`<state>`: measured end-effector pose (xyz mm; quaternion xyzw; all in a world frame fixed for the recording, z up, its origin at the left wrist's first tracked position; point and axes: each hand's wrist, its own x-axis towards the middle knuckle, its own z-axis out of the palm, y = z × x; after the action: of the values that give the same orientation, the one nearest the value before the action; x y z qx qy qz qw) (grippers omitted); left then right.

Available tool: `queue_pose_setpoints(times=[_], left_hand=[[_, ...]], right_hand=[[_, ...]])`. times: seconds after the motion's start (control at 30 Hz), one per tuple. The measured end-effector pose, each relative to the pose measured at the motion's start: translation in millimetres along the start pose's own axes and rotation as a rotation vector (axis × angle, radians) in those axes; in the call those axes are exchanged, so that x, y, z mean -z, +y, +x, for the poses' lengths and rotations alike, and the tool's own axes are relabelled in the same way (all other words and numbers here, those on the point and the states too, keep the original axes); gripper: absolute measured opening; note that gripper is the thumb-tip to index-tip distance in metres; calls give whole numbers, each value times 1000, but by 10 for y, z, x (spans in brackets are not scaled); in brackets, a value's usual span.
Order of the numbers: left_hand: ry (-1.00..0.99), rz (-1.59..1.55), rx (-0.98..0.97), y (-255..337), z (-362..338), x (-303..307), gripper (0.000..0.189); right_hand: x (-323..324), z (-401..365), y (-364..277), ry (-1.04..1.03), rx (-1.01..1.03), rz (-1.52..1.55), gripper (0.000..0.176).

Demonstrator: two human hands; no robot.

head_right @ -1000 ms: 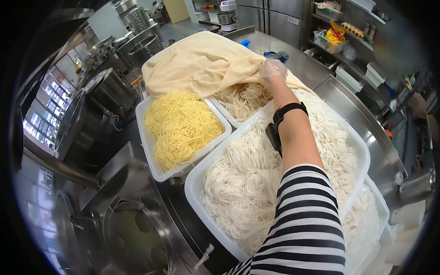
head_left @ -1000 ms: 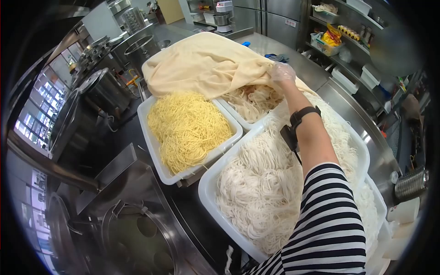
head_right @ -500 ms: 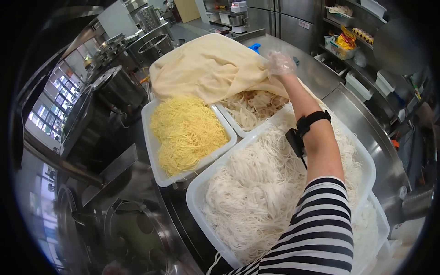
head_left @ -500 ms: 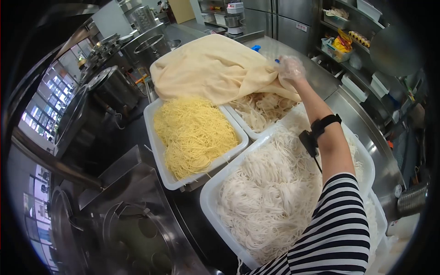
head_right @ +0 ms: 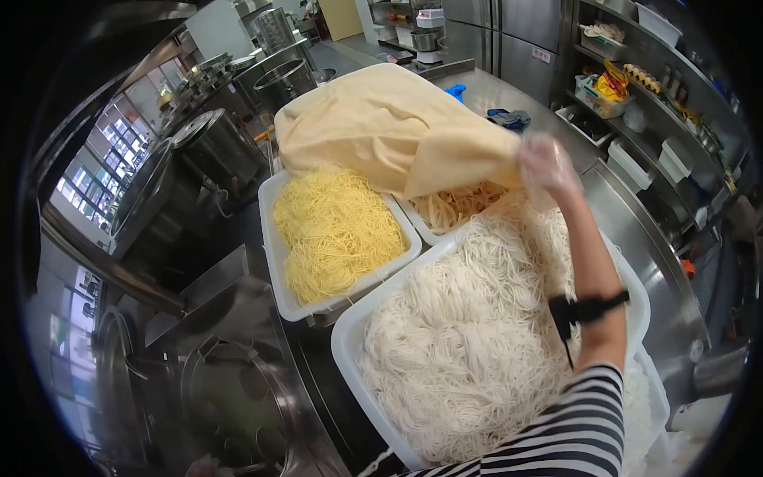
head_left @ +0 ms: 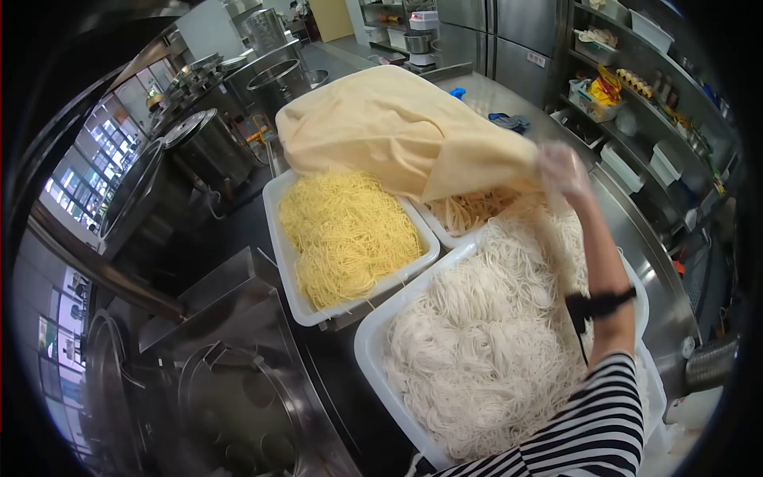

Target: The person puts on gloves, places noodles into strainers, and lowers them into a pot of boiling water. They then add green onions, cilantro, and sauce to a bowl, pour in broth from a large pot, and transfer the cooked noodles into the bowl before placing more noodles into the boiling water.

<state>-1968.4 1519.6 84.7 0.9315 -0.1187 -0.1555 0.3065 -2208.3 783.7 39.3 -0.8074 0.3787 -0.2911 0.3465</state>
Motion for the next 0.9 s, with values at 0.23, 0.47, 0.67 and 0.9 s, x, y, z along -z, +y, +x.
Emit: queue_pose_setpoints(times=[0.23, 0.47, 0.67, 0.9], left_hand=[[-35, 9, -145, 9, 93, -216, 23], [-75, -372, -54, 145, -112, -345, 25], [-141, -412, -23, 16, -162, -273, 25], [0, -252, -74, -284, 114, -465, 17]], right_hand=[[-56, -798, -476, -302, -80, 50, 37], [-563, 23, -744, -561, -46, -1055, 41], [-250, 305, 65, 21, 270, -679, 20], [171, -120, -562, 316, 572, -624, 12]])
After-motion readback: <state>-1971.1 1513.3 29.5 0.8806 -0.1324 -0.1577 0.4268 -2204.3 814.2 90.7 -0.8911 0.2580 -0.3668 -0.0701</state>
